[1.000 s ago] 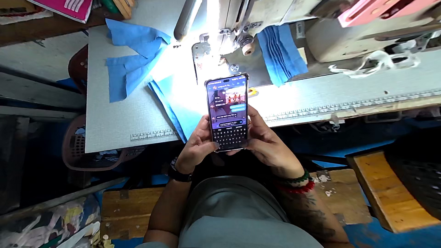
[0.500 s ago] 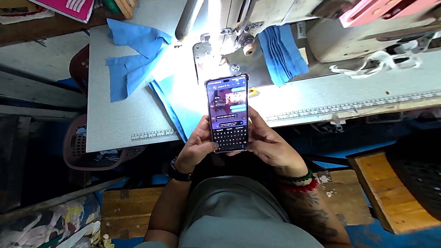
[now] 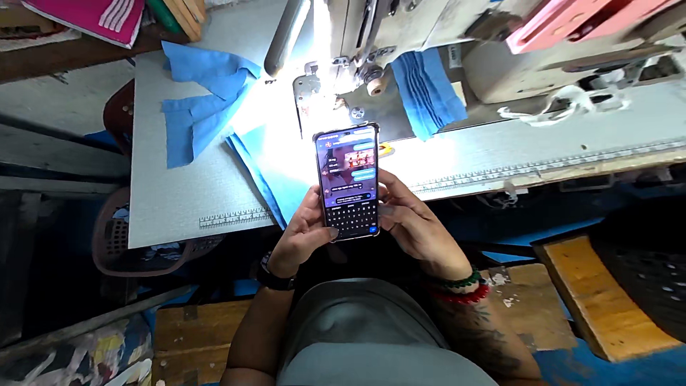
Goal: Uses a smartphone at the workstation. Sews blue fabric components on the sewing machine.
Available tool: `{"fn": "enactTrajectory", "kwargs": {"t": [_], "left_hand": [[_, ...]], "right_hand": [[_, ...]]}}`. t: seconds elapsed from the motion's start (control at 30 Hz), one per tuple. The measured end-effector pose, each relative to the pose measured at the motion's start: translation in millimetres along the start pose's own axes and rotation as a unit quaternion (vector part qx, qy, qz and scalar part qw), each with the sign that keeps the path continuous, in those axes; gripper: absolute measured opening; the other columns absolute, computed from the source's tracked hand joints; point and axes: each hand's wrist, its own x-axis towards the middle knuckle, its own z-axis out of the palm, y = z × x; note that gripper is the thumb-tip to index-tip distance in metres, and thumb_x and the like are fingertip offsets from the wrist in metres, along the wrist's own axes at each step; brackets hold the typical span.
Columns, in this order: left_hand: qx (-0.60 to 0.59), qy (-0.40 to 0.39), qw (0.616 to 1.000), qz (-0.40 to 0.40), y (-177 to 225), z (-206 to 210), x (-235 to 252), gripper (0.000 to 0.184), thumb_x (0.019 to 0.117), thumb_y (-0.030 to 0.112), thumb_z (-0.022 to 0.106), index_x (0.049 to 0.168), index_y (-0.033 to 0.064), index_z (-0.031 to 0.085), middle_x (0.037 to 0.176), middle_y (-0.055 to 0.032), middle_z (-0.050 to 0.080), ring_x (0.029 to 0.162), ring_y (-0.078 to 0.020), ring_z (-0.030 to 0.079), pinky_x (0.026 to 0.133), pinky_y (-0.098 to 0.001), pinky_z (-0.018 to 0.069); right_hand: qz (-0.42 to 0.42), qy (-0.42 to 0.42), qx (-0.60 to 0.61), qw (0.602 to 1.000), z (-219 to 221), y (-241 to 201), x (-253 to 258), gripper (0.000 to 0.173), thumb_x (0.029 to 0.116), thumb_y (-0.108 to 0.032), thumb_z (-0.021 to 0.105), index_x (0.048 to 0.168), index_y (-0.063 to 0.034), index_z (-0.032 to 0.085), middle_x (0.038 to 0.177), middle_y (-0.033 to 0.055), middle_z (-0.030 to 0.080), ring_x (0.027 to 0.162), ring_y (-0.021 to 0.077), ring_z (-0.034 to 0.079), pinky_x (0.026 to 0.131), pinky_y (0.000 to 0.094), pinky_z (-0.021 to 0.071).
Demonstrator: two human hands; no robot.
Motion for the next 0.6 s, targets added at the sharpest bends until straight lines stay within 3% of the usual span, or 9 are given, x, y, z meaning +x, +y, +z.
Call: {"fn": "enactTrajectory", "kwargs": {"t": [0.17,0.2,0.27,0.33,0.47,0.6], "left_hand": [[-0.011,-0.022,1.000,0.013,-4.0,-0.4,3.3,0.060,0.0934,0.005,0.057,0.150,0.0155,0.040,0.139,-0.0001,0.061,0.123,-0.0130,0.061,0.106,-0.0378,0.0510],[-0.020,-0.018,1.000,0.015,-4.7,0.8,4.5,0.055,0.0966,0.011,0.057,0.149,0.0158,0.041,0.139,-0.0001,0.061,0.123,-0.0129,0.061,0.105,-0.0375,0.0510],[-0.040,0.012,0.999,0.004,-5.6,3.9,6.8,0.047,0.1038,0.038,0.056,0.146,0.0201,0.045,0.137,0.0015,0.062,0.123,-0.0121,0.062,0.104,-0.0363,0.0517],[-0.039,0.059,0.997,-0.015,-4.5,8.6,8.8,0.051,0.1054,0.052,0.045,0.144,0.0194,0.045,0.135,0.0013,0.063,0.124,-0.0132,0.062,0.106,-0.0377,0.0518],[-0.002,0.157,0.987,-0.019,-3.5,23.8,24.2,0.039,0.1117,0.039,0.033,0.139,0.0165,0.049,0.123,-0.0008,0.069,0.114,-0.0136,0.068,0.101,-0.0378,0.0557],[0.045,0.135,0.990,0.001,8.4,38.7,55.5,0.037,0.1119,0.033,0.035,0.139,0.0169,0.054,0.123,0.0009,0.069,0.114,-0.0116,0.067,0.101,-0.0374,0.0554]], "right_hand": [[-0.008,0.071,-0.034,0.997,1.1,1.2,1.9,0.037,0.1081,-0.016,0.046,0.145,-0.0168,0.052,0.120,0.0041,0.072,0.095,0.0104,0.072,0.080,0.0263,0.0615],[-0.005,0.084,-0.039,0.996,1.8,1.1,2.3,0.035,0.1084,-0.015,0.046,0.143,-0.0162,0.054,0.116,0.0043,0.073,0.092,0.0100,0.073,0.078,0.0254,0.0614],[0.000,0.091,-0.042,0.995,2.1,-0.2,2.4,0.034,0.1088,-0.015,0.045,0.141,-0.0159,0.055,0.115,0.0036,0.073,0.091,0.0090,0.072,0.078,0.0243,0.0610],[0.003,0.084,-0.044,0.996,1.3,-2.2,0.9,0.037,0.1108,-0.026,0.043,0.145,-0.0171,0.053,0.116,0.0017,0.072,0.095,0.0089,0.071,0.084,0.0259,0.0607],[-0.016,0.052,-0.119,0.991,-1.5,-11.2,-0.8,0.063,0.1093,-0.050,0.038,0.160,-0.0132,0.034,0.139,0.0040,0.063,0.122,0.0131,0.063,0.104,0.0314,0.0540],[-0.075,0.063,-0.235,0.967,-7.7,-43.2,-0.5,0.076,0.1057,-0.062,0.033,0.164,-0.0132,0.026,0.150,0.0012,0.055,0.132,0.0100,0.057,0.113,0.0314,0.0470]]}}
